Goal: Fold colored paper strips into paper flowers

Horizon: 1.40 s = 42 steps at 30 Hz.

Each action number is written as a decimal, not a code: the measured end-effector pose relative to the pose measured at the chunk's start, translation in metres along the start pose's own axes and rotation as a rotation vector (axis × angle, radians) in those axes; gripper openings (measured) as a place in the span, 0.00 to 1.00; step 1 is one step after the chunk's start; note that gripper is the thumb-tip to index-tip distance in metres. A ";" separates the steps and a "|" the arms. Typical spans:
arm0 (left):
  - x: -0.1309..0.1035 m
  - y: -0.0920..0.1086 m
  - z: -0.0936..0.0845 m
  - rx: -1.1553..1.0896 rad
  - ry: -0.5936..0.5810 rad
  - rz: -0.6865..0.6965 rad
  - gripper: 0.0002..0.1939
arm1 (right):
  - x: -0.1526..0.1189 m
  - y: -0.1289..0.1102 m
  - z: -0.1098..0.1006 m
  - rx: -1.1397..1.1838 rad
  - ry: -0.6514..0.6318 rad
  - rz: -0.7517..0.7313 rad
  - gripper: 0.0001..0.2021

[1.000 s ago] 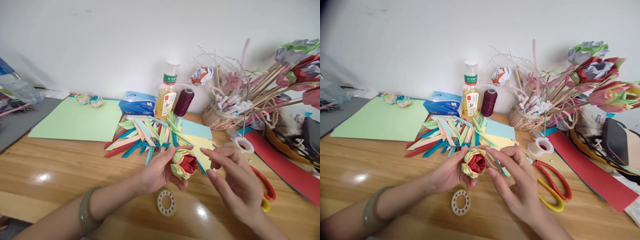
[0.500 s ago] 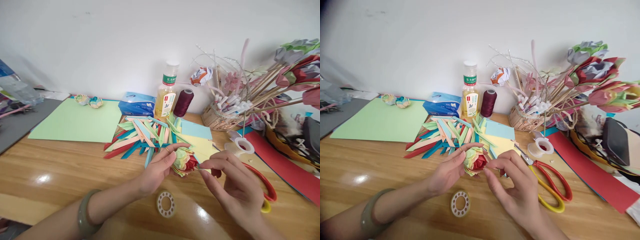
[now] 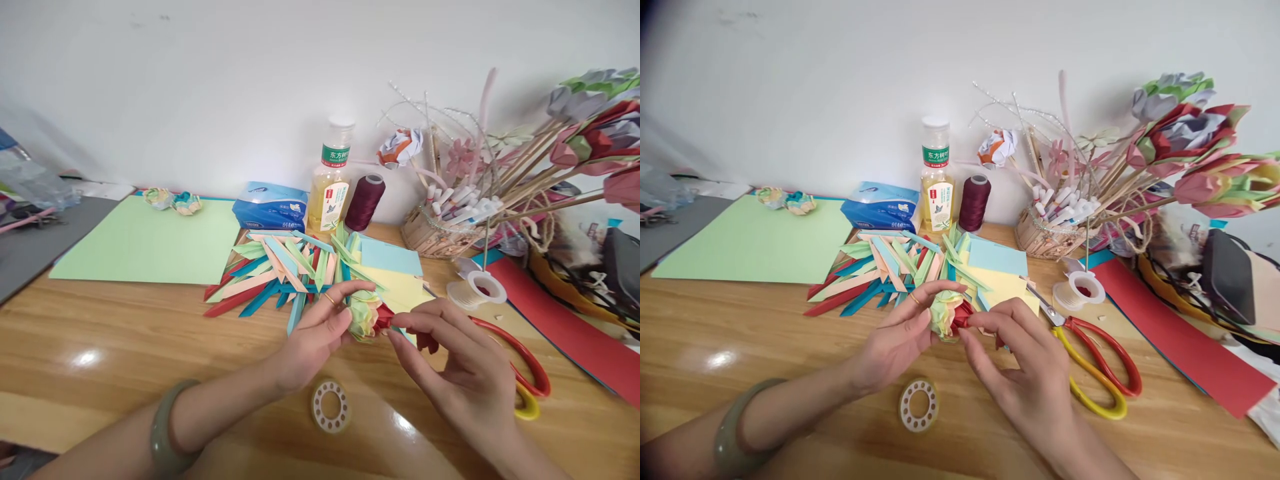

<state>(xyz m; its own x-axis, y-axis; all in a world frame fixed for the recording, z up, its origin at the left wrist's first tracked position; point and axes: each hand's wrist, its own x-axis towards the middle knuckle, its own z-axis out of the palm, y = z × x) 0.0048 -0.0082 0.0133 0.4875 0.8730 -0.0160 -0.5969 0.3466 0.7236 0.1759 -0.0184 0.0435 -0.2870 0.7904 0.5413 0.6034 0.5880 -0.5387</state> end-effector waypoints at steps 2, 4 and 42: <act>0.000 0.000 0.000 0.013 -0.012 0.001 0.16 | 0.001 0.000 0.001 -0.047 0.015 -0.016 0.08; 0.001 0.000 -0.001 0.032 -0.006 -0.007 0.19 | 0.002 0.000 0.001 -0.069 0.024 -0.044 0.09; -0.001 -0.007 -0.004 0.207 0.149 -0.136 0.18 | 0.003 0.003 0.003 -0.069 -0.184 -0.170 0.06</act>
<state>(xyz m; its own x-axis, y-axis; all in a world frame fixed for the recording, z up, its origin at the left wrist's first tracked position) 0.0059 -0.0103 0.0056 0.4461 0.8694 -0.2126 -0.3823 0.3999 0.8330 0.1744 -0.0141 0.0412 -0.5158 0.7026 0.4902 0.5823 0.7072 -0.4010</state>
